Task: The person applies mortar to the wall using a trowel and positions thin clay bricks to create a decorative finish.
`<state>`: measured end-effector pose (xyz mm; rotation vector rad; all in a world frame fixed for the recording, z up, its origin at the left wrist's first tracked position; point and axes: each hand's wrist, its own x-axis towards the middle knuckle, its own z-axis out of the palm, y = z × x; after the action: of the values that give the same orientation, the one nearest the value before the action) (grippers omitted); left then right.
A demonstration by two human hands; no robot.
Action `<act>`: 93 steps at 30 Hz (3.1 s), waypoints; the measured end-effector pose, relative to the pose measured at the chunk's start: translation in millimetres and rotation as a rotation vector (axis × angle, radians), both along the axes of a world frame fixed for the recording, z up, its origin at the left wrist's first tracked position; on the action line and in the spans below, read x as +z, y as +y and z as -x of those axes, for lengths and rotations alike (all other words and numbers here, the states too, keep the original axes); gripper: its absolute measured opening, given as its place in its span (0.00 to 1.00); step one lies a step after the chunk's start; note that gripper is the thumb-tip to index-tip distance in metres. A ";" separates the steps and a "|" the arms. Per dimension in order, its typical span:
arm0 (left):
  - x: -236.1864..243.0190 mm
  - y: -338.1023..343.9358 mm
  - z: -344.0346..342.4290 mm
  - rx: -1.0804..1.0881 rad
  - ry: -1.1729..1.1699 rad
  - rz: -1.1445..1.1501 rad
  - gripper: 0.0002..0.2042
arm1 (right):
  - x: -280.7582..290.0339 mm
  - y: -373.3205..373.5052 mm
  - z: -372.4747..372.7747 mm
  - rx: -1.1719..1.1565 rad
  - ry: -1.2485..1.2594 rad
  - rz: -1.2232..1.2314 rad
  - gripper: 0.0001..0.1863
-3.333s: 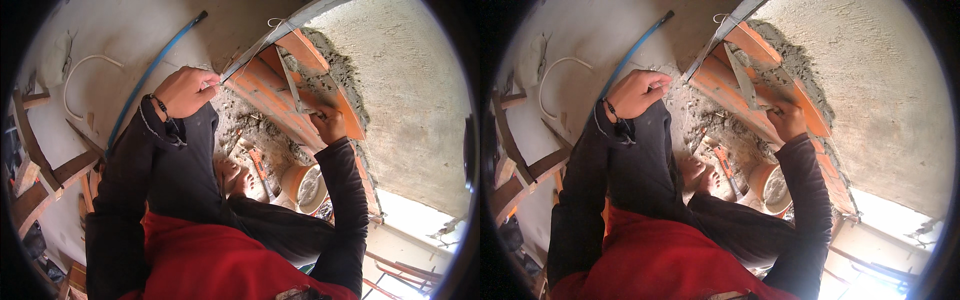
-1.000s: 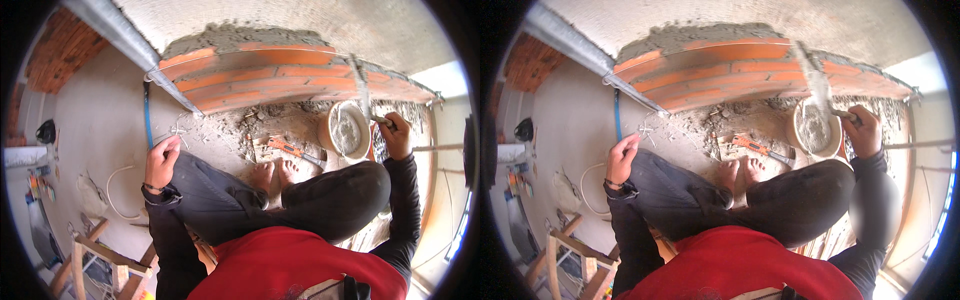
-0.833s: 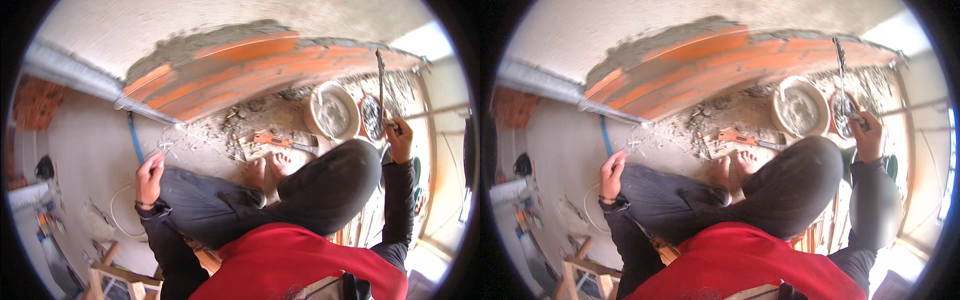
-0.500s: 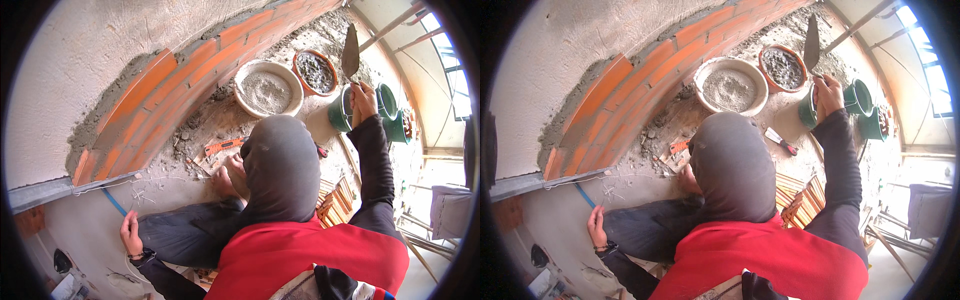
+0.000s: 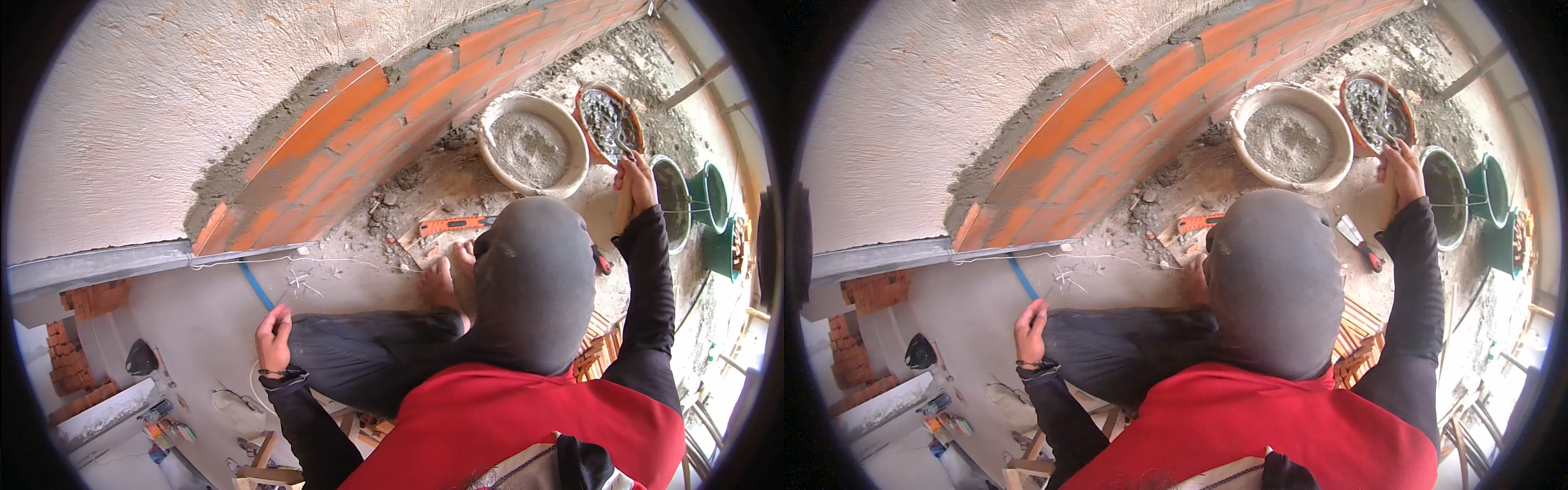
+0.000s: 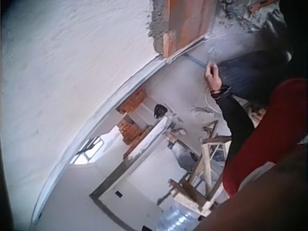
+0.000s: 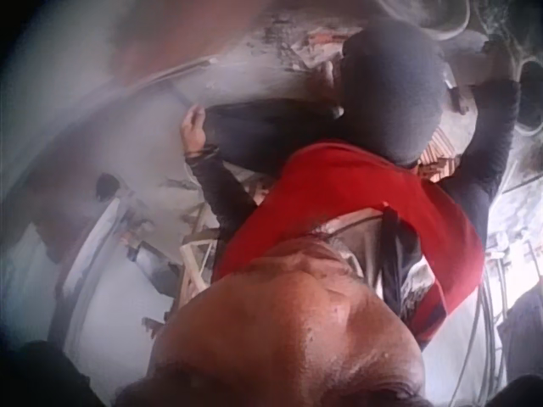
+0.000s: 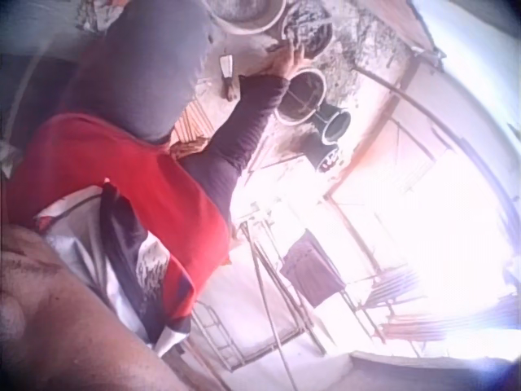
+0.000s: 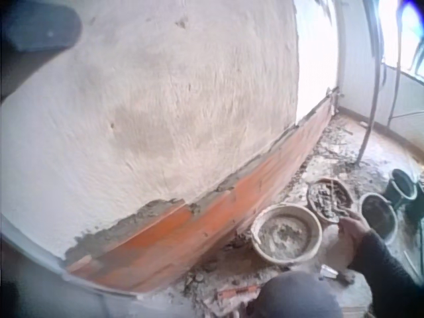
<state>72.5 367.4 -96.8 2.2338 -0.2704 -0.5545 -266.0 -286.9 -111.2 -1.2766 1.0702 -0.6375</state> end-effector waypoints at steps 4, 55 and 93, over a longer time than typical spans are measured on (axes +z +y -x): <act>5.7 -6.7 2.3 -0.030 -0.014 -0.032 0.17 | 23.8 78.0 -61.9 0.286 0.047 0.122 0.14; 100.9 -131.2 -52.9 0.131 -1.282 -0.156 0.17 | -9.5 171.5 -146.8 0.820 0.226 0.490 0.11; 23.8 -95.4 26.3 0.147 -0.735 0.130 0.10 | 247.7 210.5 -340.7 1.145 0.296 2.038 0.09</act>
<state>46.2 271.9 -73.0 2.2228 -0.4878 0.3753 74.7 -76.3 136.5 -3.2930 -0.7592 -0.4576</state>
